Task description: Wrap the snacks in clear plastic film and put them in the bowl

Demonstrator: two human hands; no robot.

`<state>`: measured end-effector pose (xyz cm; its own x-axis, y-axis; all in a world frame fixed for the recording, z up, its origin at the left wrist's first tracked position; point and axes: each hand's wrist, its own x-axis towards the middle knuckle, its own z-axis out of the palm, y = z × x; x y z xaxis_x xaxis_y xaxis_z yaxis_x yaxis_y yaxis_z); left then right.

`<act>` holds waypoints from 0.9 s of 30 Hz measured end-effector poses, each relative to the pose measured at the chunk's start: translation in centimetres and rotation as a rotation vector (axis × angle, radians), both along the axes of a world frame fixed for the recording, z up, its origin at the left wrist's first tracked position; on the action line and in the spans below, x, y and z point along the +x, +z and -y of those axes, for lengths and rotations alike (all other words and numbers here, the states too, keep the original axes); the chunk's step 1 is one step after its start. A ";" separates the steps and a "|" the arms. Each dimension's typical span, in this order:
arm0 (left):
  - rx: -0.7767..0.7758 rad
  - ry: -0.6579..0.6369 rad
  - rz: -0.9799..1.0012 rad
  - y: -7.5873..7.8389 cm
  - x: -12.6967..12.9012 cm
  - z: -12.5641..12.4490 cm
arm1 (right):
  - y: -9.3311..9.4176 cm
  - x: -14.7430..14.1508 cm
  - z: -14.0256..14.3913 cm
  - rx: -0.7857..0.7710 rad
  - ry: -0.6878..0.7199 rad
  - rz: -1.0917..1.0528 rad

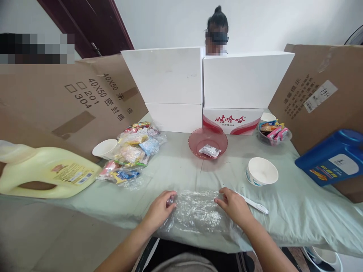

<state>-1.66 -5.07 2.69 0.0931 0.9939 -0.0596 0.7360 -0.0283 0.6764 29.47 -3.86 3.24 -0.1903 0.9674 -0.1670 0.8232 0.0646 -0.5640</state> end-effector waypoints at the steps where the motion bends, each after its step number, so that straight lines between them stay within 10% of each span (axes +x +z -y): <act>1: 0.023 -0.001 -0.009 -0.2 0.0 0.1 | 0.0 0.0 0.0 0.012 -0.004 -0.008; 9: 0.023 -0.015 -0.027 -1.7 -0.5 1.0 | -0.6 -0.1 0.1 0.113 -0.035 0.037; 14: -0.042 -0.015 -0.234 0.2 -0.6 1.5 | -0.7 -0.8 0.4 0.164 0.017 0.167; 19: 0.250 -0.206 -0.372 2.3 2.6 2.4 | -1.3 -1.1 0.5 0.217 0.054 0.259; 23: 0.317 -0.541 -0.341 -0.1 5.9 2.5 | -1.2 -0.3 0.7 0.313 0.049 0.341; 27: 0.285 -0.596 -0.394 -3.4 6.9 2.3 | -0.6 -1.1 2.1 0.555 -0.013 0.422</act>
<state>5.27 -7.39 -0.69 0.6431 0.7641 0.0516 0.7265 -0.6300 0.2746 28.36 -5.98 2.68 -0.2062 0.9329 0.2954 0.9673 0.2398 -0.0822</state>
